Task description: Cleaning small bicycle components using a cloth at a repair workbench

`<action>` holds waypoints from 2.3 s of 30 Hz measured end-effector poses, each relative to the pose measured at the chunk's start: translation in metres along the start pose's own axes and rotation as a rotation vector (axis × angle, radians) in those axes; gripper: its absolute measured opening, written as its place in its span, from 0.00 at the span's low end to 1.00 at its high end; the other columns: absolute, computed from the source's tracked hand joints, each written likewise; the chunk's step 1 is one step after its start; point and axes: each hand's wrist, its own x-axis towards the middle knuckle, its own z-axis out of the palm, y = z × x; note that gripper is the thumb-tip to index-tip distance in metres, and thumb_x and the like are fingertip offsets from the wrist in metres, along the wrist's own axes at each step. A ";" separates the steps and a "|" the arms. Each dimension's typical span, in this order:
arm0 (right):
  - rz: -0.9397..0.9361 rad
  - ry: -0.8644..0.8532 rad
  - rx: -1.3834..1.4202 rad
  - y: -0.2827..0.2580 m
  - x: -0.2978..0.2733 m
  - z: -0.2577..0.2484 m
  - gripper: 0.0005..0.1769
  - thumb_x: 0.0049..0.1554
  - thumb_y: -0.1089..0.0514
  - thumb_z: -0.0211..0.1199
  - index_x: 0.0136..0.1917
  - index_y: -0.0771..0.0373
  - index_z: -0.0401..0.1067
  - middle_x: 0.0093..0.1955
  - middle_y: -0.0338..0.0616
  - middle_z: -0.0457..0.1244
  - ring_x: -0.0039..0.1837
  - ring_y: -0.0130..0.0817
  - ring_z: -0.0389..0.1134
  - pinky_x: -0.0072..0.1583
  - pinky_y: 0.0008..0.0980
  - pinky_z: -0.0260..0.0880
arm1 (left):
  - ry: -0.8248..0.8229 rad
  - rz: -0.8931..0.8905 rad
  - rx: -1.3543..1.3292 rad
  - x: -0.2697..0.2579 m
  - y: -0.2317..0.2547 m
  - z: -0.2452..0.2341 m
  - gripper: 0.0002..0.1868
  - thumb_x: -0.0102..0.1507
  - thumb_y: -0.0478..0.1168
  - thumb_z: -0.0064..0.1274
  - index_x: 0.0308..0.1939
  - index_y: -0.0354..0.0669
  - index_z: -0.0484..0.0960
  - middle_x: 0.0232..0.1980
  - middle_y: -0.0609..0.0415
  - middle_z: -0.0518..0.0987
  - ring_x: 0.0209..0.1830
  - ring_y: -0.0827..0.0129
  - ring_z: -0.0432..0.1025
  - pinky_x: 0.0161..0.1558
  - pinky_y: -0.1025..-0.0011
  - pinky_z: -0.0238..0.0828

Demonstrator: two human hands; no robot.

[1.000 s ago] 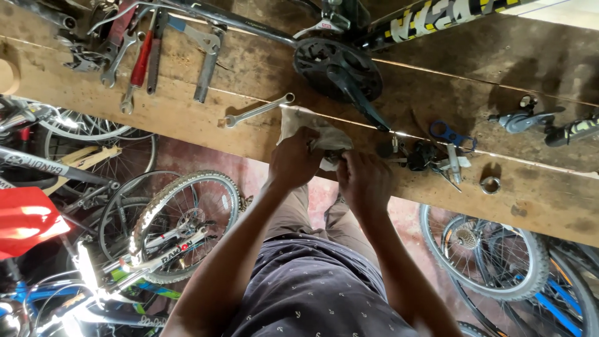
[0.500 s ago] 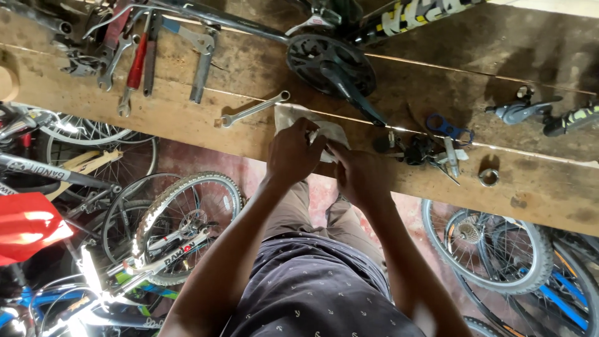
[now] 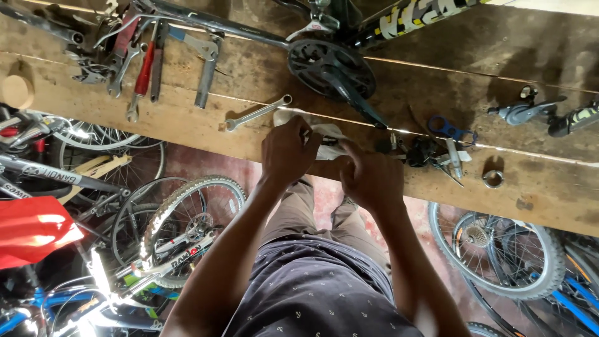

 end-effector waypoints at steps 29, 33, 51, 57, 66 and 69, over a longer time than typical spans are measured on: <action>0.107 0.389 0.511 -0.007 0.005 0.009 0.12 0.53 0.50 0.65 0.32 0.55 0.72 0.24 0.44 0.62 0.33 0.47 0.69 0.35 0.39 0.66 | 0.063 -0.039 -0.207 -0.035 0.002 -0.026 0.09 0.52 0.46 0.54 0.24 0.47 0.74 0.17 0.51 0.70 0.23 0.58 0.71 0.31 0.64 0.67; 0.092 0.381 0.569 -0.017 0.003 -0.004 0.12 0.54 0.50 0.66 0.33 0.56 0.72 0.24 0.44 0.61 0.32 0.45 0.69 0.36 0.38 0.66 | 0.098 -0.030 -0.286 -0.036 0.004 -0.031 0.09 0.52 0.45 0.55 0.24 0.46 0.75 0.17 0.50 0.68 0.22 0.64 0.69 0.30 0.67 0.66; -0.022 0.463 0.692 -0.029 -0.001 -0.033 0.08 0.55 0.59 0.68 0.35 0.61 0.75 0.22 0.43 0.58 0.27 0.31 0.61 0.32 0.29 0.60 | 0.109 0.087 -0.417 -0.043 0.024 -0.051 0.10 0.53 0.43 0.56 0.24 0.43 0.75 0.18 0.47 0.68 0.21 0.66 0.66 0.27 0.68 0.62; -0.063 0.441 0.848 -0.036 -0.013 -0.054 0.07 0.57 0.64 0.65 0.36 0.65 0.74 0.22 0.43 0.59 0.28 0.26 0.63 0.36 0.26 0.64 | 0.096 0.153 -0.464 -0.053 0.024 -0.055 0.08 0.53 0.40 0.56 0.22 0.46 0.74 0.14 0.53 0.65 0.18 0.72 0.63 0.23 0.74 0.60; -0.100 0.368 0.830 -0.020 -0.029 -0.054 0.07 0.57 0.63 0.65 0.37 0.66 0.74 0.24 0.44 0.63 0.29 0.29 0.65 0.39 0.28 0.67 | 0.003 0.184 -0.590 -0.066 0.025 -0.054 0.09 0.53 0.38 0.57 0.21 0.44 0.74 0.13 0.54 0.64 0.17 0.74 0.60 0.22 0.74 0.58; -0.096 0.351 0.829 -0.017 -0.035 -0.052 0.06 0.56 0.64 0.65 0.37 0.66 0.74 0.26 0.43 0.65 0.30 0.29 0.67 0.40 0.28 0.68 | -0.003 0.187 -0.600 -0.070 0.023 -0.055 0.10 0.54 0.40 0.58 0.22 0.43 0.74 0.13 0.52 0.64 0.17 0.73 0.60 0.22 0.73 0.58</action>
